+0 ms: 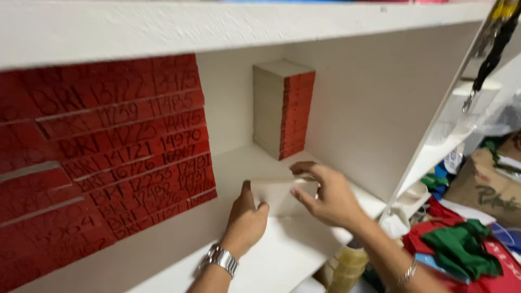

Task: The person organizes small notebooks on a white shelf by hand, picking them up from a pile and stacking them vertically in a row.

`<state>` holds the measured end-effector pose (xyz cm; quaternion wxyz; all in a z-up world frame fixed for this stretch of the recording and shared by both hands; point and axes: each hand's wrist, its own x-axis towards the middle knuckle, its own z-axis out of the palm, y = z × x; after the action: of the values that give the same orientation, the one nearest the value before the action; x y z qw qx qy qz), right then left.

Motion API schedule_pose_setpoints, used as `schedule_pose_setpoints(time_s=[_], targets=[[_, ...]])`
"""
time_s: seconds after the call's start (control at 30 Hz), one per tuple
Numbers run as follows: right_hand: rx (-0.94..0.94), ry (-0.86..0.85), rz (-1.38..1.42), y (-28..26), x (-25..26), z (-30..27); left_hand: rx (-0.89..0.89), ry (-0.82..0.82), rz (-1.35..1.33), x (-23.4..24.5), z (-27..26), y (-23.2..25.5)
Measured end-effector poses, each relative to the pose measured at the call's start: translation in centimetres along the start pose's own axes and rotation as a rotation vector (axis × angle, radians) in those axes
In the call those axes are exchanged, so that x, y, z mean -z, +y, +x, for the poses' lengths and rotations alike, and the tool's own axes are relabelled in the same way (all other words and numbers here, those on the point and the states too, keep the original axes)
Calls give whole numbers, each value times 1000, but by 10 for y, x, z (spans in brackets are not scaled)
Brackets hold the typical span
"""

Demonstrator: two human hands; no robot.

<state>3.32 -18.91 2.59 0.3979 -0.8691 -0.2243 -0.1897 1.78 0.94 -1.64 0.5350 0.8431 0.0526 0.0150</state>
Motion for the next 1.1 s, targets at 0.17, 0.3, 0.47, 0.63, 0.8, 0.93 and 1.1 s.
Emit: schedule_pose_setpoints(time_s=[0.17,0.3,0.47,0.63,0.8,0.93,1.1], targets=[[82,-319,-806,-37,16,2,-195,18,77,4,-18,18],[97,-113,-628,-28,49,-44,-270,30,-29,3,-1,-11],[-533,-185,-108,19,103,-140,-301,5,-267,-10,13,-25],[-849,-420,264,39,11,-216,-241,-77,46,0,-8,-6],[-783,-321,169,122,-116,-269,-271,-86,103,0,-11,-6],[-859,-302,90,118,-178,-263,-229,-110,76,3,-14,-2],[-761,-373,45,91,-198,-247,-255,-105,73,1,-9,-7]])
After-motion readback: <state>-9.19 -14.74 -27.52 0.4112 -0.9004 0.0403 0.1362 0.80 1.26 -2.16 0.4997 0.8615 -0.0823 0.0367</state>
